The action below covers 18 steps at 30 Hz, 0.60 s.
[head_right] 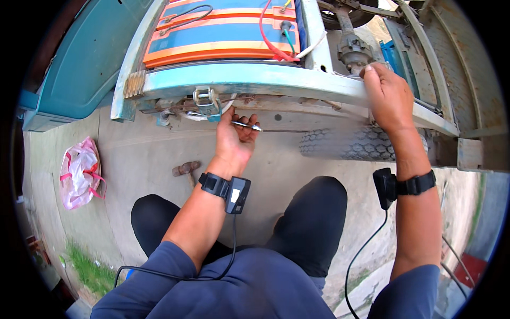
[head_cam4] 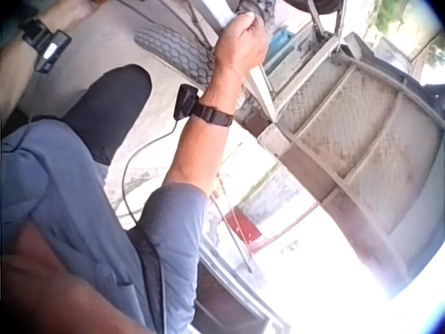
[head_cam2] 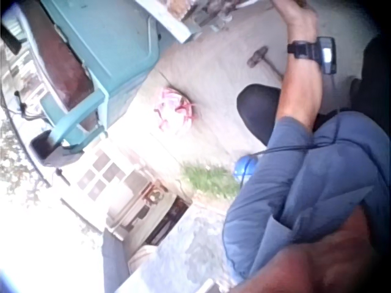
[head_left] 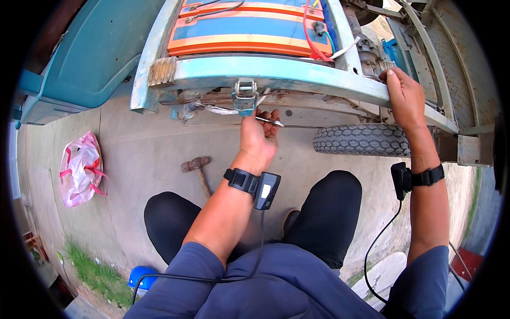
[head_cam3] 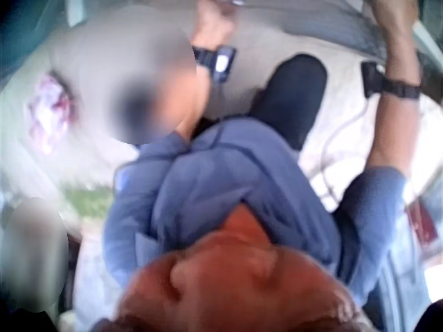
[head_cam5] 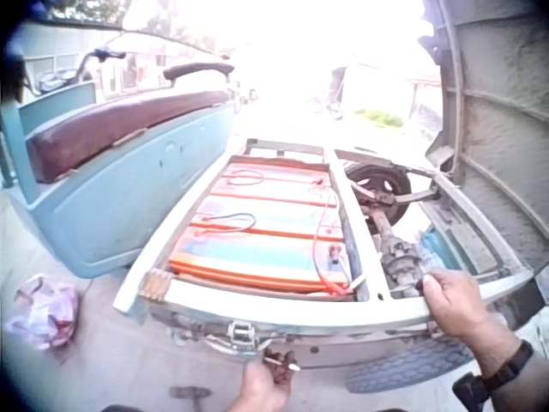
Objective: The person kneels on the ground and uses a wrench to tighten a bolt on the undercarriage of a light blue three-wheeled vehicle. The person holds the vehicle frame with one hand while turning the wrench with the other.
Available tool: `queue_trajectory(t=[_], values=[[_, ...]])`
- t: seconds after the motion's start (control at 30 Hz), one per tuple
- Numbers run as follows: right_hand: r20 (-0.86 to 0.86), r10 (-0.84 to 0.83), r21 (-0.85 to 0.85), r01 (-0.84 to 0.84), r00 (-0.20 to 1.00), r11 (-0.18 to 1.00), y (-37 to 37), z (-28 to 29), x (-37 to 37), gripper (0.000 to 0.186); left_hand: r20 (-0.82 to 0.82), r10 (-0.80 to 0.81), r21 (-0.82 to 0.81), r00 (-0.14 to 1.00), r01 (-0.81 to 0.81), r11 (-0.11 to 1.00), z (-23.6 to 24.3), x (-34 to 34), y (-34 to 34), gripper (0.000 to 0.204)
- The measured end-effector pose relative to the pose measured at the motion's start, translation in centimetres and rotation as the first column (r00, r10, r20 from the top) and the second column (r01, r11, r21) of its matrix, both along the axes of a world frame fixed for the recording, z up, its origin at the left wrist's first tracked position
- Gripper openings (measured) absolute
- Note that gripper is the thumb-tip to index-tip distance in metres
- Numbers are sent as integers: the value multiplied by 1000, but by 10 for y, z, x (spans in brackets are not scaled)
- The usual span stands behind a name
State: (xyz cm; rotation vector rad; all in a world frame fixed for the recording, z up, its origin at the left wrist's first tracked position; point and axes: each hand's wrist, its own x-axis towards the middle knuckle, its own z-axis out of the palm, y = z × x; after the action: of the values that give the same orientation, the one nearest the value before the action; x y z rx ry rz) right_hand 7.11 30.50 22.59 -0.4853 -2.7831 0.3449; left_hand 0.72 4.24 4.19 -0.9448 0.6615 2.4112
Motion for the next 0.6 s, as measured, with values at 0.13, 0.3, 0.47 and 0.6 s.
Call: queue_trajectory(t=[0.13, 0.3, 0.47, 0.6], values=[[10, -27, 52, 27, 1000, 998, -6, 2, -1, 36, 19, -31, -97, 999, 32, 995, 2, 1, 5, 13], [6, -18, 69, 18, 1000, 997, -1, 0, 1, 36, 35, -45, -118, 998, 49, 992, 4, -1, 6, 10], [-15, -18, 94, 19, 1000, 995, 2, -2, 0, 36, 17, -51, -94, 999, 52, 994, 24, -3, 8, 12], [4, -8, 85, 7, 1000, 996, 0, -3, 3, 36, 21, -83, -95, 996, 85, 992, 29, 3, -2, 11]])
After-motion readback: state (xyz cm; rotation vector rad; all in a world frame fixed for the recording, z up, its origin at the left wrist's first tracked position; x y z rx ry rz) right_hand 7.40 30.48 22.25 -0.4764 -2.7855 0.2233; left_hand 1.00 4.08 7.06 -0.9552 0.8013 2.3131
